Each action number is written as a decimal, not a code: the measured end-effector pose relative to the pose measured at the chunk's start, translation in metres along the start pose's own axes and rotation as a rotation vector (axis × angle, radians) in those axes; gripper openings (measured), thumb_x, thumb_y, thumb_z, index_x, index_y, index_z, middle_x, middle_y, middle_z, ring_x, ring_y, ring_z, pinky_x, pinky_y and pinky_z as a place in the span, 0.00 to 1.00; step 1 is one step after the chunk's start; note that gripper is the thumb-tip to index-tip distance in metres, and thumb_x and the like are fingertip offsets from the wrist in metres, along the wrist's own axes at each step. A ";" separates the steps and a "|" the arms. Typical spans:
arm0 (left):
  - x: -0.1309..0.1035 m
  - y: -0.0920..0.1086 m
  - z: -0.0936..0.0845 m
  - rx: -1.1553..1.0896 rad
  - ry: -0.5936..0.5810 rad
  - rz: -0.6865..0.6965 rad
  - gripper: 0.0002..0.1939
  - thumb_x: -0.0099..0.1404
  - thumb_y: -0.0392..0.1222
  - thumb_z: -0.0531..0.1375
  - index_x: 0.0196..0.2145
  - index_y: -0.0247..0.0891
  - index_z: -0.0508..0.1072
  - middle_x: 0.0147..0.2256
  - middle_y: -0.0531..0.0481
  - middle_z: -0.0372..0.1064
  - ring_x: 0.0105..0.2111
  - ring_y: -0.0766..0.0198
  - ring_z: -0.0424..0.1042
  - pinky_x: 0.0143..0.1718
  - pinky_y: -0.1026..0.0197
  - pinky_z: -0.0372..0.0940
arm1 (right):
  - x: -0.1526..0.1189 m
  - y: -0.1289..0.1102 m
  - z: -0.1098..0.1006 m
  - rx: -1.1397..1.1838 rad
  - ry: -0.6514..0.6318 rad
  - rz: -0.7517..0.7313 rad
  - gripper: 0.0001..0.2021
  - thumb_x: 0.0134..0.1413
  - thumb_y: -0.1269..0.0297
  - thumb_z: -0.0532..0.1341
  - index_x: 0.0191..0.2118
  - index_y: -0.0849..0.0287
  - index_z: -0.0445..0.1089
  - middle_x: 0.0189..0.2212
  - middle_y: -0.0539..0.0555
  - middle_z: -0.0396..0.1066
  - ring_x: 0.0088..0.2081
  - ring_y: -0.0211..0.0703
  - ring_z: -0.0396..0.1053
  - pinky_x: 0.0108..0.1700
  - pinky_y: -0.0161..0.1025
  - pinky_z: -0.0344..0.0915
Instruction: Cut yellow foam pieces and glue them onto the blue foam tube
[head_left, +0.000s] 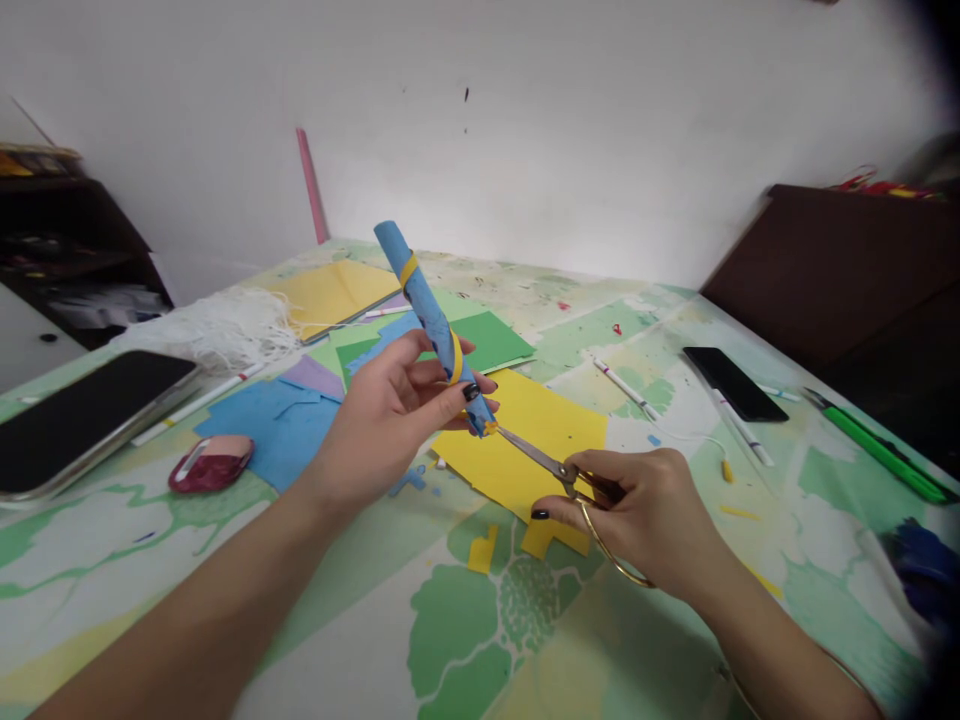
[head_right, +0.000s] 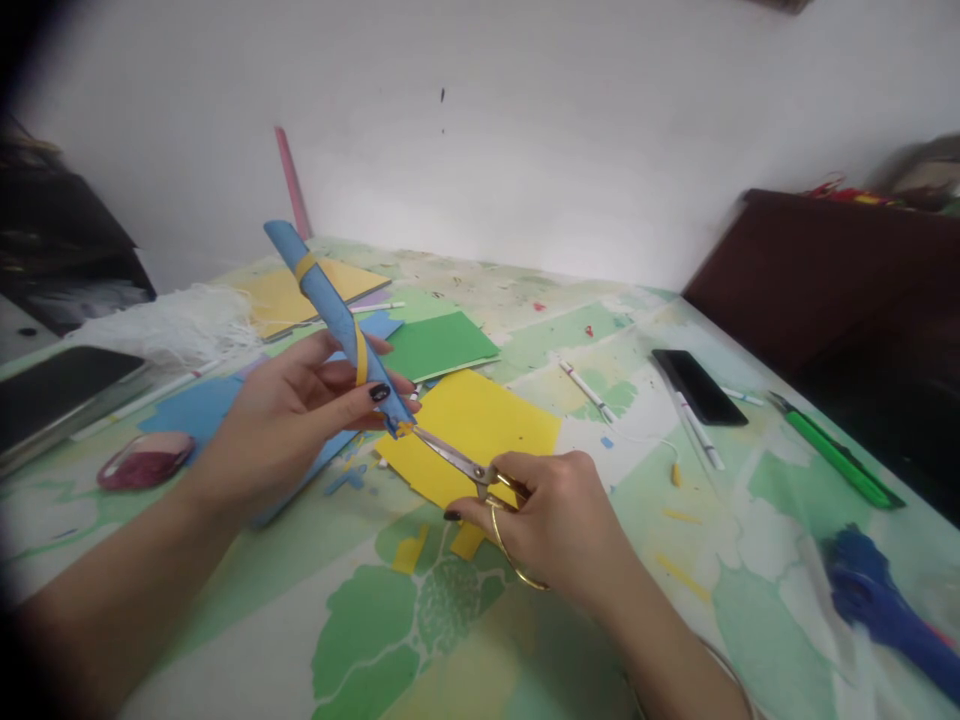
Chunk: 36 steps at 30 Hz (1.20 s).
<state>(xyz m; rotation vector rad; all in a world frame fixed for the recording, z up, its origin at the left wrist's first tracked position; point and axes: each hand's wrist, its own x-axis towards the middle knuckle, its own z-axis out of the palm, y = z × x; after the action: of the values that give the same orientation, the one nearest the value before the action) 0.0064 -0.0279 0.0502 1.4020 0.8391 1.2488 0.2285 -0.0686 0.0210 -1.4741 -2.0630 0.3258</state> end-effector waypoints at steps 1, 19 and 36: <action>0.000 0.000 0.000 -0.002 0.001 -0.001 0.11 0.62 0.33 0.59 0.42 0.37 0.64 0.34 0.49 0.74 0.37 0.61 0.74 0.34 0.65 0.72 | 0.000 0.000 0.000 0.001 0.001 0.000 0.21 0.42 0.45 0.64 0.22 0.63 0.72 0.14 0.45 0.47 0.20 0.33 0.40 0.20 0.32 0.43; 0.000 -0.002 0.001 -0.006 -0.013 0.014 0.10 0.62 0.34 0.60 0.42 0.38 0.65 0.35 0.50 0.74 0.38 0.59 0.75 0.36 0.62 0.73 | 0.001 0.001 0.000 -0.009 -0.025 0.009 0.19 0.41 0.48 0.66 0.20 0.62 0.70 0.14 0.44 0.46 0.20 0.33 0.40 0.20 0.31 0.42; -0.001 -0.006 0.002 0.043 0.003 -0.009 0.12 0.61 0.38 0.61 0.43 0.39 0.65 0.37 0.48 0.74 0.38 0.56 0.75 0.38 0.57 0.73 | 0.001 0.002 0.003 -0.129 0.036 -0.092 0.23 0.44 0.43 0.63 0.20 0.61 0.71 0.12 0.44 0.48 0.19 0.33 0.40 0.20 0.31 0.44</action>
<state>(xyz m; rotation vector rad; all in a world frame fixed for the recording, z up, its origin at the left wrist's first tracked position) 0.0090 -0.0275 0.0443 1.4292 0.8775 1.2327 0.2281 -0.0665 0.0180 -1.4420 -2.1498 0.1305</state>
